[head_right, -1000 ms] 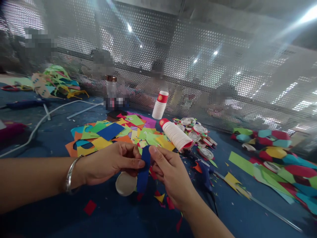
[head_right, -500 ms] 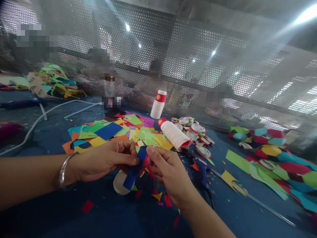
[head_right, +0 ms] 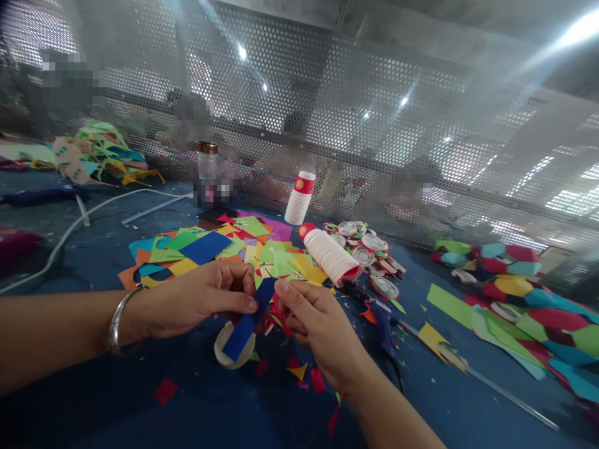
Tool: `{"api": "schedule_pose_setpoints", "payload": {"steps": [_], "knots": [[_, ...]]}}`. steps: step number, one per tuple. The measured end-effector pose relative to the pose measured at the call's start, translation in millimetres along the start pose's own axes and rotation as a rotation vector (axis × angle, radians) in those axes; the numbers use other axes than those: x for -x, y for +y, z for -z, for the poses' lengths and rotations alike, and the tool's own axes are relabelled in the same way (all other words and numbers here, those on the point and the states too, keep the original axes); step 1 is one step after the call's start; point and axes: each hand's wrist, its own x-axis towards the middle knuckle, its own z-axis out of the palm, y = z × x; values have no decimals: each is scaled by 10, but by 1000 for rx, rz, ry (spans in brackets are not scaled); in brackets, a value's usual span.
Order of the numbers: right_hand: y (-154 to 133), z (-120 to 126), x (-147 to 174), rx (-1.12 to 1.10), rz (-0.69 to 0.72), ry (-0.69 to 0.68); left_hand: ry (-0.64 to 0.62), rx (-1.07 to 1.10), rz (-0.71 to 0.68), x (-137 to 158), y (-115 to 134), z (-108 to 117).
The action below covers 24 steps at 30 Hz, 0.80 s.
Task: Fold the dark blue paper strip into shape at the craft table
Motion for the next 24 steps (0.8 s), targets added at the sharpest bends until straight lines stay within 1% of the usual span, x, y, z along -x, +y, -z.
{"api": "schedule_pose_setpoints", "payload": {"steps": [10, 17, 24], "knots": [[25, 6, 3, 3, 1, -14, 5, -20, 12, 10, 3, 12], [24, -6, -3, -13, 27, -27, -13, 12, 20, 19, 25, -5], [35, -4, 4, -3, 19, -44, -26, 35, 57, 21, 50, 2]]}}
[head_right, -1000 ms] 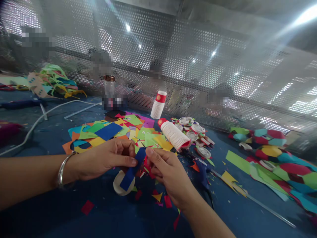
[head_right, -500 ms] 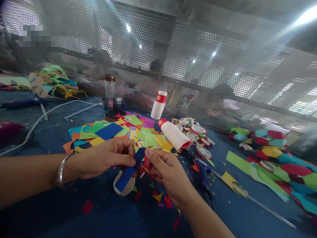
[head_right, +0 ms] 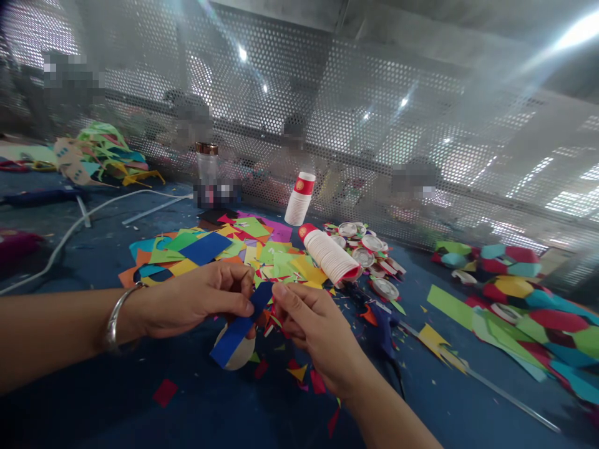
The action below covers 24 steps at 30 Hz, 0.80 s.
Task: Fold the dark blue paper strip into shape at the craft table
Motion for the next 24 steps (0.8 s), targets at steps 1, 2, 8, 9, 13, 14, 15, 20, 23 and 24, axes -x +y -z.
{"api": "schedule_pose_setpoints", "payload": {"steps": [1, 2, 8, 9, 13, 14, 15, 20, 23, 24], "knots": [[-3, -3, 1, 1, -1, -2, -6, 7, 8, -2, -3, 7], [-6, -7, 3, 2, -4, -4, -15, 15, 13, -3, -6, 14], [-36, -8, 14, 6, -3, 61, -19, 11, 2, 8, 6, 25], [-38, 5, 13, 2, -1, 80, -12, 0, 4, 10, 15, 26], [-27, 71, -9, 2, 54, 124, 37, -64, -25, -1, 34, 53], [-20, 82, -17, 13, 73, 133, 52, -90, -41, -7, 33, 66], [-14, 87, -25, 31, 87, 139, 66, -122, -55, -14, 29, 80], [-8, 38, -28, 108, 103, 127, 86, -344, -144, -41, 6, 136], [-21, -2, -19, 153, 117, 133, 49, -410, -179, -47, 1, 157], [-25, -9, -19, 162, 127, 137, 35, -411, -174, -47, 2, 162]]}}
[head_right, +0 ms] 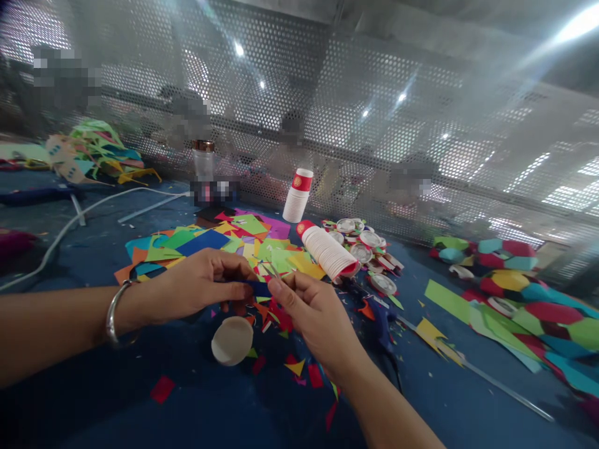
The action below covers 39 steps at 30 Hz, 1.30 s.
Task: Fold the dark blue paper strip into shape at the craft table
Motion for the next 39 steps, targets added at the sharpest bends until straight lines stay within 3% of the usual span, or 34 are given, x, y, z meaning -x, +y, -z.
{"api": "schedule_pose_setpoints", "payload": {"steps": [10, 17, 21, 30, 39], "knots": [[43, 30, -13, -59, -17, -25, 23, -1, 52, 42, 131, -1], [6, -14, 18, -101, 49, 88, 67, 402, 180, 22, 83, -26], [14, -20, 14, -68, 61, 68, 102, 383, 218, 2, 31, -90], [64, 30, -21, 116, 104, -41, 210, 418, 91, -2, 76, -100], [107, 6, -10, 123, 119, -108, 155, 381, 12, 22, 34, -124]]}}
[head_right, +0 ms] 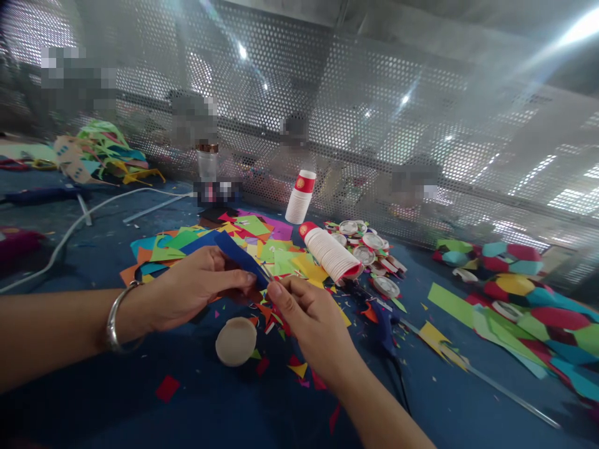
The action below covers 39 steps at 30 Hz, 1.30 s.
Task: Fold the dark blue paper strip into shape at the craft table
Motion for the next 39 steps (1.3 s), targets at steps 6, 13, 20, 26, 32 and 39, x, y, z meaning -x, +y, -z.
{"api": "schedule_pose_setpoints", "payload": {"steps": [6, 13, 20, 26, 32, 39], "knots": [[9, -4, 7, -9, -39, 3, 8, -21, 18, 7, -22, -6], [8, -2, 6, 10, -26, -17, -15, -28, 4, 22, -7, -31], [-5, -9, 9, 34, 13, -16, -34, 8, 37, 48, 1, -35], [-17, -2, 17, 6, -14, -30, -40, 59, 94, 34, 40, -54], [-26, 7, 26, 9, -52, -43, 15, 86, 84, 27, 40, -31], [-48, 12, 35, 46, -60, -26, 7, 106, 61, 30, 48, -10]]}}
